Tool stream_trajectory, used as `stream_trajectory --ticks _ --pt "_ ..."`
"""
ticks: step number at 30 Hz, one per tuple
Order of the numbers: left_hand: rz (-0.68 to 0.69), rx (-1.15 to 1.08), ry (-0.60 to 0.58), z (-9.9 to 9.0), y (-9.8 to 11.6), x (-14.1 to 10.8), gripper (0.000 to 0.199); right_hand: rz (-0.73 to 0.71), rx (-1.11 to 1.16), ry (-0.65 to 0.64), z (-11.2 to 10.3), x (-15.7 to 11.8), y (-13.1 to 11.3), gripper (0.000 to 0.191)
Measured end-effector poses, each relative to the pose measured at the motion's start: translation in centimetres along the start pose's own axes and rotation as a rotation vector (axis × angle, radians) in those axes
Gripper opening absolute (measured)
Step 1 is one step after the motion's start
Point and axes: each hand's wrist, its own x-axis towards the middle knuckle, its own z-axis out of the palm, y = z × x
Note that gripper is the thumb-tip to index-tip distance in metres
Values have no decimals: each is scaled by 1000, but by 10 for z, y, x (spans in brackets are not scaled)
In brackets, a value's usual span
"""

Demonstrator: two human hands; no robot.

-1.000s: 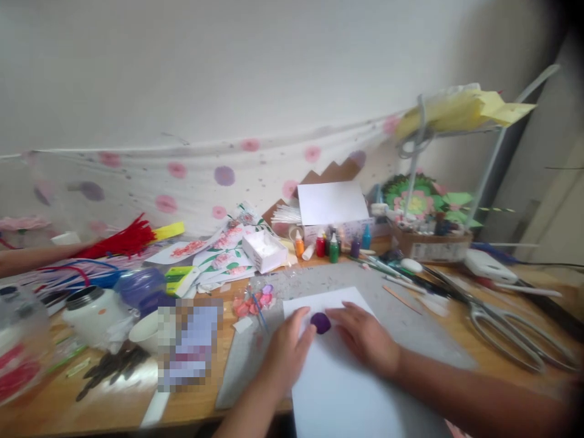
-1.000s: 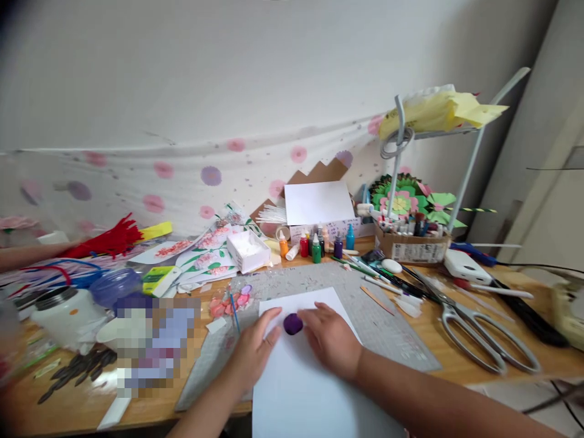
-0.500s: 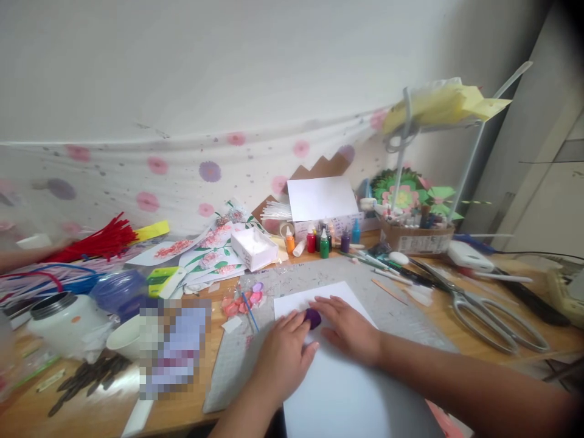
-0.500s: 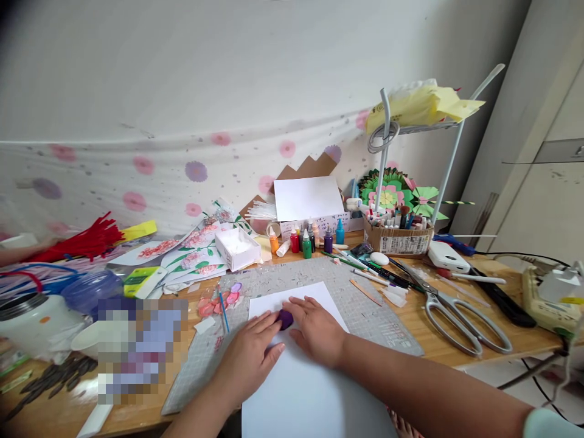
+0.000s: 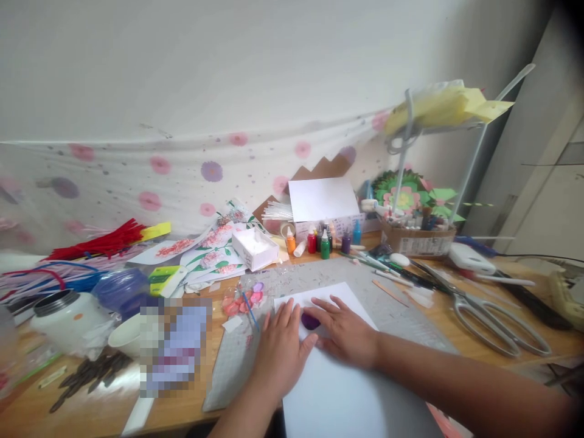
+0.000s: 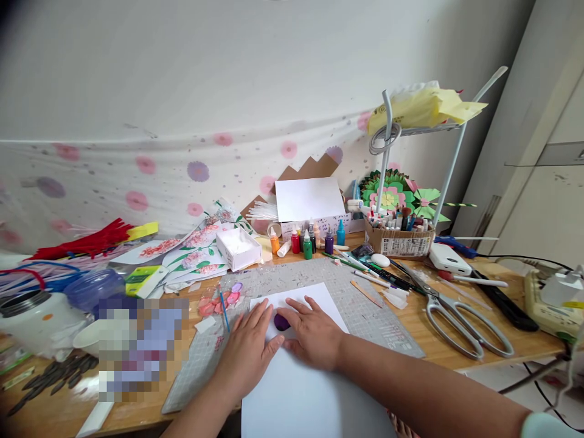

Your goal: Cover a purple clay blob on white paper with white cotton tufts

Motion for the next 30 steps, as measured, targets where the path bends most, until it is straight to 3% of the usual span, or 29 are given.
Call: stream_trajectory --ticks 10,22,30 --pt "0 -58 23 5 -5 0 54 -39 5 -48 -3 0 0 61" --pt "84 -68 -8 2 -3 -1 52 -24 28 200 -1 -9 2 31" --pt "67 -87 -28 -1 4 -4 59 -44 48 185 -7 -8 -1 30"
